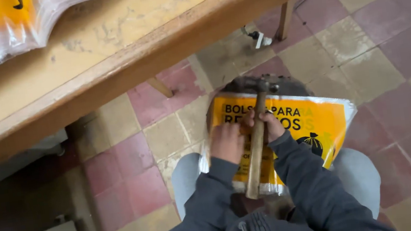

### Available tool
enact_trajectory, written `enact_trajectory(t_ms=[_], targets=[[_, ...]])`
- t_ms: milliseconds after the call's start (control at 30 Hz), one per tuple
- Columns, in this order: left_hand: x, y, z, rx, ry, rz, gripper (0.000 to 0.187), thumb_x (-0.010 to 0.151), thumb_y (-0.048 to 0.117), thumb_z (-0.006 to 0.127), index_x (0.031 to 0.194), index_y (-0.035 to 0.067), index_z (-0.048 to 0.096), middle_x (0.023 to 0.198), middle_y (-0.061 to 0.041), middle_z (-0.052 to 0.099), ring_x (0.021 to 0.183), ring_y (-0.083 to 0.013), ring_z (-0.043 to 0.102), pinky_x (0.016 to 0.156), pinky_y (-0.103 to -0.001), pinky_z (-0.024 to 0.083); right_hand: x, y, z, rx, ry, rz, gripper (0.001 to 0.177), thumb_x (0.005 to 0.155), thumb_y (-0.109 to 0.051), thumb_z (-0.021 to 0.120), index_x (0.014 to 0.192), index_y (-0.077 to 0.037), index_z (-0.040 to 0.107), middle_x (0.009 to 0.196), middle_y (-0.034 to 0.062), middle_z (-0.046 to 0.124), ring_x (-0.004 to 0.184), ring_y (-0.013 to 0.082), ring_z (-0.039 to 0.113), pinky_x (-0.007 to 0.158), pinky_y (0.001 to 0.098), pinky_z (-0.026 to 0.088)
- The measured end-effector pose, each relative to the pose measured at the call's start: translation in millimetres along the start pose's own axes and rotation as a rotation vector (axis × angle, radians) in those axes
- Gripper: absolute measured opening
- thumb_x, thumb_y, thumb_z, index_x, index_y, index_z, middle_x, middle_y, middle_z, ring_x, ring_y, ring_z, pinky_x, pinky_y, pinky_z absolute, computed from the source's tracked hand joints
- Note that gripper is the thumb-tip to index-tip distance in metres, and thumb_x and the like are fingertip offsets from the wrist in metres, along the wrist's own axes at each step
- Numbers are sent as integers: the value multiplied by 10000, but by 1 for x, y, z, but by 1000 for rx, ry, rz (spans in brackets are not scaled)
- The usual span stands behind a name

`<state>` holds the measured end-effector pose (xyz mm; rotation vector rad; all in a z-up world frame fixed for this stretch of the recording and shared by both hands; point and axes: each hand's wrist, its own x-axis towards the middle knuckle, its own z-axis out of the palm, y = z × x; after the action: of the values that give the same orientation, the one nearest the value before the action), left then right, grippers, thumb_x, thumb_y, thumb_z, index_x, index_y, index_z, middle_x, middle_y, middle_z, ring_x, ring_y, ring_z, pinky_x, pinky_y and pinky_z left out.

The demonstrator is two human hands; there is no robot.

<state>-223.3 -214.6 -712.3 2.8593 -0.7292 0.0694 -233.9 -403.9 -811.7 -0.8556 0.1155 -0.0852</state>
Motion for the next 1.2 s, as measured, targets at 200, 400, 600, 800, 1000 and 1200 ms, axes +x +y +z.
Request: enact_trajectory(t_ms=[200,400,600,800,1000,1200], targets=[[17,26,21,-358,31,349,428,871,60,607,1282,137,519,1104,-116,583,1093,-360,619,903,-402,579,4,1,-16,225,1,20,280,922,-370,556,1003,-103,532,759,61,562,827,318,749,758,397,555],[7,32,46,-632,-5,143,220,982,10,542,1191,60,497,1082,-204,605,1008,-405,647,835,-468,613,-2,5,-18,223,-46,24,297,869,-346,546,1019,-90,527,761,74,552,694,249,658,649,351,529],[21,34,47,-1248,-382,-521,517,1060,541,346,1300,158,599,1391,-180,562,1285,-398,525,1092,-458,421,0,7,-18,249,-99,1,266,898,-324,568,1038,-98,566,800,101,641,777,274,658,730,382,529],[11,-15,62,-597,-451,110,502,950,264,613,1433,161,526,1442,-126,564,1375,-357,497,1164,-432,424,-8,-14,13,255,-198,-52,248,927,-266,561,1044,-49,591,846,187,662,684,285,637,647,422,540],[3,-65,55,-1353,-806,-93,322,843,-4,474,1145,-18,584,961,-221,623,827,-307,613,693,-390,550,-9,-30,31,284,-303,-106,164,1016,-221,529,1066,-94,619,907,114,685,658,183,644,601,347,562],[38,-72,46,-1774,-697,-466,394,1081,369,381,1093,62,627,664,-27,462,484,-132,422,446,-245,317,-16,-10,19,215,-96,-61,169,892,-210,553,961,-56,577,764,162,660,752,304,660,813,490,539]])
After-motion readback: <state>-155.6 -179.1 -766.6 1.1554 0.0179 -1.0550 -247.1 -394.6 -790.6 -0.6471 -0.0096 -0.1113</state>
